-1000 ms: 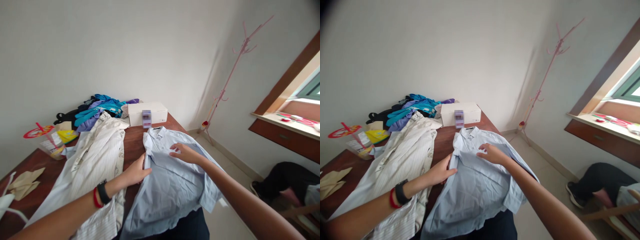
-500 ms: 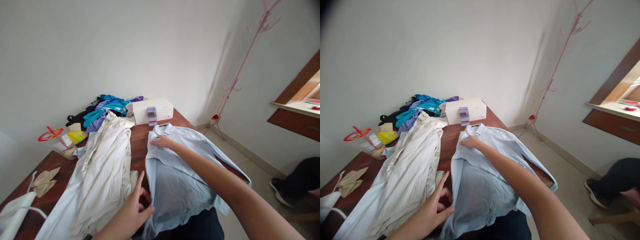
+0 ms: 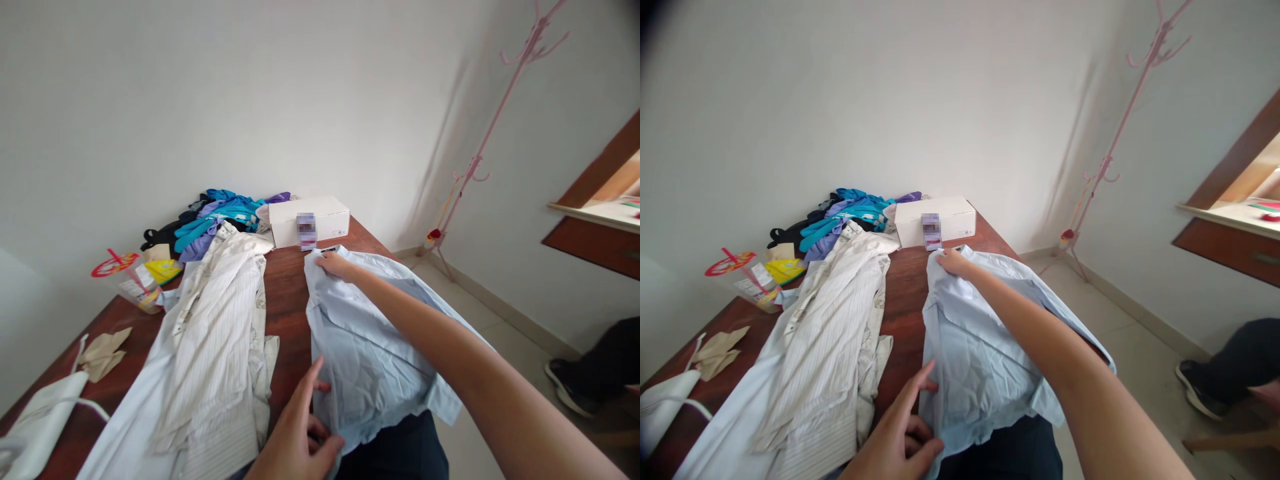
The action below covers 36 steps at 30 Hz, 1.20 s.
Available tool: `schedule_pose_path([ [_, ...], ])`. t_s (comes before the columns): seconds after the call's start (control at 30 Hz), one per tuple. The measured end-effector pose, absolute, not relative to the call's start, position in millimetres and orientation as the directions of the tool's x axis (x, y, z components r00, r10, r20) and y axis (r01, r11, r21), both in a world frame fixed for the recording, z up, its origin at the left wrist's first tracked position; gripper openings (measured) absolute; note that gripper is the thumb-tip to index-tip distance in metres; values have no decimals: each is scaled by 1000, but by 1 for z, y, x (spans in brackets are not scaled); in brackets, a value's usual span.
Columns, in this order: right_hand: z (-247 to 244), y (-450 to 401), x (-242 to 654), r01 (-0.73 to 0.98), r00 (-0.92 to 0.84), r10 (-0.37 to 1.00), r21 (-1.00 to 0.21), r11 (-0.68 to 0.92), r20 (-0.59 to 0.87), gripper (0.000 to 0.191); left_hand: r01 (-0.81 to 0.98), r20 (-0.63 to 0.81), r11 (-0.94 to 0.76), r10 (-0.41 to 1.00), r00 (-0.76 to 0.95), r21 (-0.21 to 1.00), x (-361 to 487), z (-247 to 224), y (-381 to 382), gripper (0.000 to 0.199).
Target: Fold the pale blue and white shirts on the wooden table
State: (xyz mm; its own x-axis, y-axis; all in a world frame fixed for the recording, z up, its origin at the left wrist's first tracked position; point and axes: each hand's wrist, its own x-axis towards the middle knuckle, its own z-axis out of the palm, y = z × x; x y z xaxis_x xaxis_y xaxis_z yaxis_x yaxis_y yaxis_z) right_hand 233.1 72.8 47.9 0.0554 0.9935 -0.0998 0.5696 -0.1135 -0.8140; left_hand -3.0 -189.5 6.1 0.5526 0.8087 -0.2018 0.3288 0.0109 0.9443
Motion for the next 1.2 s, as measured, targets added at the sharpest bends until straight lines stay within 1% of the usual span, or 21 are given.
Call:
schedule_pose_path([
  [0.07, 57, 79, 248, 654, 29, 1000, -756, -23, -5, 20, 334, -168, -62, 768, 618, 941, 6, 0, -191, 97],
  [0.13, 63, 86, 265, 731, -17, 998, -680, 49, 53, 24, 325, -141, -130, 710, 690, 937, 15, -8, -193, 95],
  [0.23, 64, 90, 287, 797, -90, 993, -592, 117, 75, 25, 296, -116, -224, 583, 804, 928, 26, -16, -196, 93],
  [0.3, 61, 88, 295, 825, -110, 991, -549, 135, 78, 25, 274, -99, -296, 493, 864, 915, 31, -14, -198, 93],
  [0.4, 57, 74, 296, 860, -65, 991, -497, 116, 118, 33, 252, -88, -385, 395, 914, 888, 35, 6, -199, 85],
  [0.47, 58, 57, 292, 878, -16, 984, -468, 99, 178, 39, 253, -98, -427, 351, 931, 868, 34, 28, -196, 70],
  [0.53, 60, 31, 285, 889, -2, 968, -443, 117, 250, 36, 248, -97, -483, 315, 944, 840, 33, 49, -188, 55],
  [0.57, 62, 14, 282, 890, -15, 958, -432, 143, 286, 30, 239, -88, -531, 294, 952, 813, 33, 58, -182, 54],
  [0.6, 63, -6, 279, 882, -51, 956, -436, 179, 289, 23, 229, -73, -591, 276, 958, 773, 32, 65, -174, 56],
  [0.63, 62, -27, 277, 867, -82, 968, -462, 187, 238, 21, 222, -59, -658, 261, 964, 719, 33, 71, -165, 57],
  [0.7, 59, -73, 273, 833, -120, 987, -530, 159, 108, 29, 219, -37, -785, 242, 969, 580, 35, 77, -141, 52],
  [0.77, 50, -118, 268, 770, -167, 981, -635, 69, -95, 35, 234, -38, -866, 243, 969, 443, 41, 80, -112, 40],
  [0.8, 44, -139, 265, 730, -172, 964, -683, -14, -204, 36, 252, -44, -888, 255, 966, 384, 45, 80, -97, 35],
  [0.83, 38, -157, 261, 695, -189, 936, -714, -86, -296, 34, 268, -32, -904, 273, 961, 332, 50, 80, -81, 35],
  [0.87, 32, -173, 256, 664, -209, 911, -736, -135, -356, 30, 264, -6, -919, 274, 962, 292, 55, 80, -66, 37],
  [0.9, 27, -186, 250, 627, -221, 896, -760, -172, -385, 26, 241, 35, -938, 258, 966, 250, 60, 78, -52, 41],
  [0.97, 18, -204, 238, 585, -181, 905, -782, -217, -386, 24, 145, 79, -978, 158, 984, 149, 72, 75, -28, 49],
  [1.0, 15, -209, 232, 579, -151, 917, -785, -221, -370, 23, 91, 80, -991, 99, 992, 94, 77, 72, -18, 49],
  [1.03, 13, -212, 227, 585, -118, 930, -781, -219, -349, 24, 38, 69, -998, 41, 997, 45, 82, 70, -10, 45],
  [1.1, 11, -215, 221, 609, -73, 952, -769, -194, -297, 27, -37, 40, -999, -38, 998, -26, 91, 66, 4, 32],
  [1.2, 12, -219, 226, 612, -46, 983, -783, -111, -175, 30, -56, 22, -996, -57, 998, -64, 100, 67, 20, 15],
])
